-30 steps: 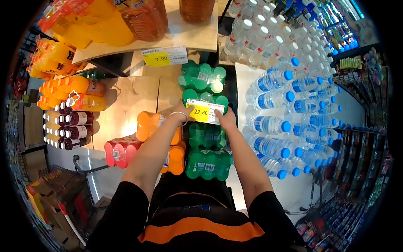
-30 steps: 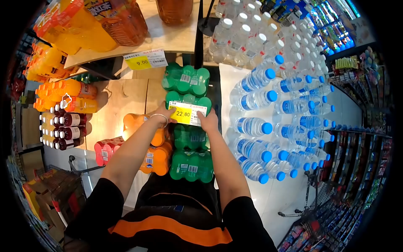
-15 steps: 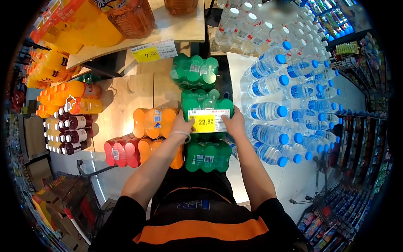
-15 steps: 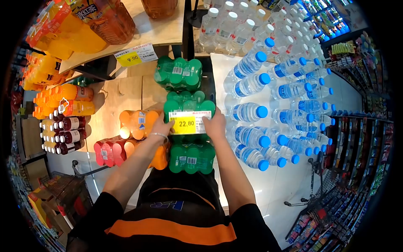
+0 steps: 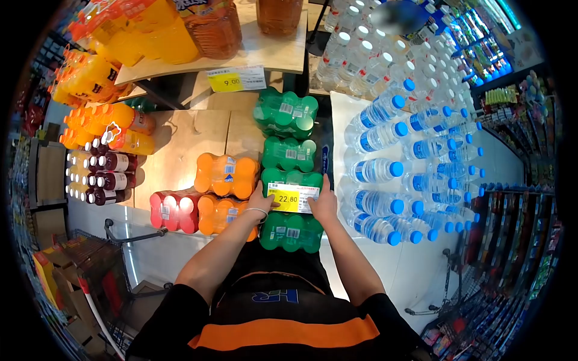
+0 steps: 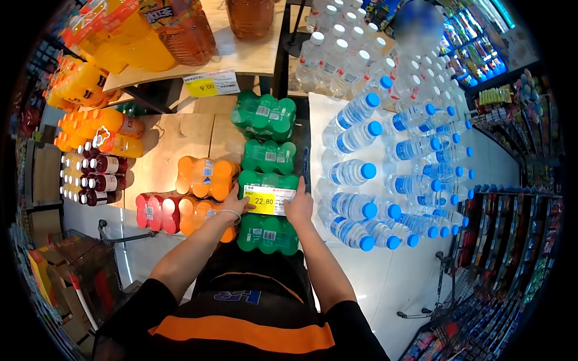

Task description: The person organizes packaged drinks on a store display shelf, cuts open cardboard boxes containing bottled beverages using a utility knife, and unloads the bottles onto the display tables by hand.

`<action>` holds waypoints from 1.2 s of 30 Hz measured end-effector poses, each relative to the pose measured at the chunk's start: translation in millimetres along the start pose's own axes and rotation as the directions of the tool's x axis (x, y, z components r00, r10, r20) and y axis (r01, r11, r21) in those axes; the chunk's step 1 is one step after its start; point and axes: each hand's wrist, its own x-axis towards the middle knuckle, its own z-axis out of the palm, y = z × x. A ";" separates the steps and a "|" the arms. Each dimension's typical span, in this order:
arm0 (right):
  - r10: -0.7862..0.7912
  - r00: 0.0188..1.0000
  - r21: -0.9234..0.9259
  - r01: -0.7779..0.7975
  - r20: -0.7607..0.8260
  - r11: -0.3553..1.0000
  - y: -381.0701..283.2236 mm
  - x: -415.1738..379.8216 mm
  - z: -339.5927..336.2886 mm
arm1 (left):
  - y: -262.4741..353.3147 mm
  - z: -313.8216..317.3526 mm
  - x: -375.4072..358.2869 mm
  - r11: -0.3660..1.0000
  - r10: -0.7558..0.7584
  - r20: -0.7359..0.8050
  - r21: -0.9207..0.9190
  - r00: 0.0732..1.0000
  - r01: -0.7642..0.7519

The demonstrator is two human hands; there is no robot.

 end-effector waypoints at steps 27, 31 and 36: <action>-0.544 0.811 -0.453 0.577 0.217 0.680 -9.5 -153.4 53.7 | -392.1 -189.4 -244.7 0.934 -0.238 -0.529 0.106 0.814 0.341; -0.721 0.689 -0.353 0.695 0.077 0.627 -28.0 -196.1 74.6 | -433.0 -214.8 -284.7 0.979 -0.197 -0.618 -0.169 0.761 0.116; -0.811 0.525 -0.181 0.851 0.258 0.493 -38.9 -258.6 135.8 | -517.9 -237.0 -340.6 0.949 -0.293 -0.680 -0.293 0.672 0.117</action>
